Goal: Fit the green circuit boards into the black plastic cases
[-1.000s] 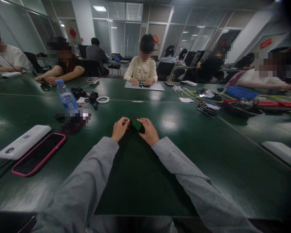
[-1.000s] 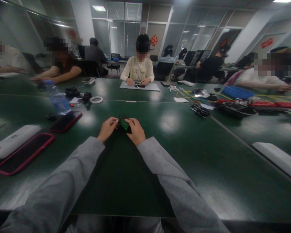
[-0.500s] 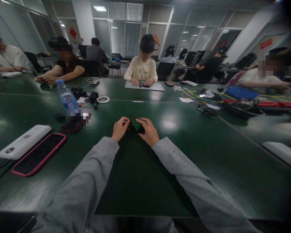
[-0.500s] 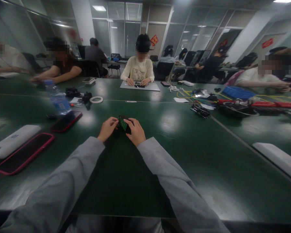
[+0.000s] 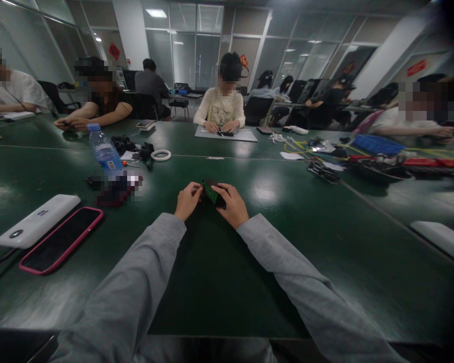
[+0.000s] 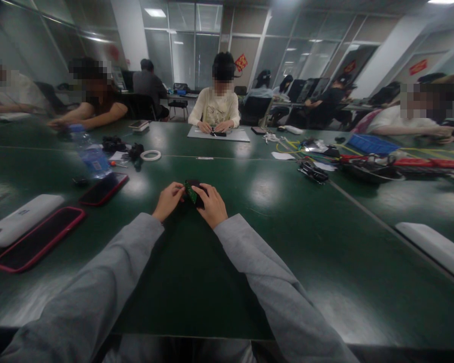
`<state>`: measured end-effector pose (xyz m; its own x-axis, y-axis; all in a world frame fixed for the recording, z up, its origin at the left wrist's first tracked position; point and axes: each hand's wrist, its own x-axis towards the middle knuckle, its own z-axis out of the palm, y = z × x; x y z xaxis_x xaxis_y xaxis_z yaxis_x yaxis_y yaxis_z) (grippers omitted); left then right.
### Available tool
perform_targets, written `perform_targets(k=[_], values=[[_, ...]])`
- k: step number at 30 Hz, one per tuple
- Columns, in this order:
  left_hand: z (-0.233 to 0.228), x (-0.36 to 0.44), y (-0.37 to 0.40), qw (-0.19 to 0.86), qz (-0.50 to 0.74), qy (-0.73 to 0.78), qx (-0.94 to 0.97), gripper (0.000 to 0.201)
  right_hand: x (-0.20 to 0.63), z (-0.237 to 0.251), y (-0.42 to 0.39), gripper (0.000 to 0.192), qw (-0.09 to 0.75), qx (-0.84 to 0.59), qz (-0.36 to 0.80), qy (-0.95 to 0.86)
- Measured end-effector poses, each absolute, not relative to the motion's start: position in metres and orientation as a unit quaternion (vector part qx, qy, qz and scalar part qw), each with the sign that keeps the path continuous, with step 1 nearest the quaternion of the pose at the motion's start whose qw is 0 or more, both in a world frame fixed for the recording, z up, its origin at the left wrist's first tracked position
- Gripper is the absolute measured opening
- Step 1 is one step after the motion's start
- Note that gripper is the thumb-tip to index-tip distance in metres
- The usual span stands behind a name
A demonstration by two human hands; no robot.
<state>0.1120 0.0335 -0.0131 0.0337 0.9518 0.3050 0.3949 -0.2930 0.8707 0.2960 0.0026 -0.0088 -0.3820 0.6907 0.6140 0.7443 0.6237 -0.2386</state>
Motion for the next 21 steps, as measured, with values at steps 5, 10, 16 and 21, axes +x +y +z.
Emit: perform_targets(k=[5,10,16,21], values=[[-0.014,0.114,0.034,0.293,0.461,0.518,0.658,0.019,0.296,-0.008,0.002,0.068,0.353,-0.435,-0.042,-0.827],[-0.018,0.114,0.035,0.307,0.468,0.503,0.659,0.023,0.295,-0.007,0.002,0.066,0.357,-0.438,-0.047,-0.824],[-0.019,0.118,0.034,0.376,0.477,0.489,0.626,0.035,0.295,-0.008,0.002,0.063,0.361,-0.43,-0.064,-0.825],[-0.014,0.133,0.027,0.545,0.489,0.432,0.527,0.053,0.295,-0.007,0.005,0.058,0.341,-0.412,-0.091,-0.84]])
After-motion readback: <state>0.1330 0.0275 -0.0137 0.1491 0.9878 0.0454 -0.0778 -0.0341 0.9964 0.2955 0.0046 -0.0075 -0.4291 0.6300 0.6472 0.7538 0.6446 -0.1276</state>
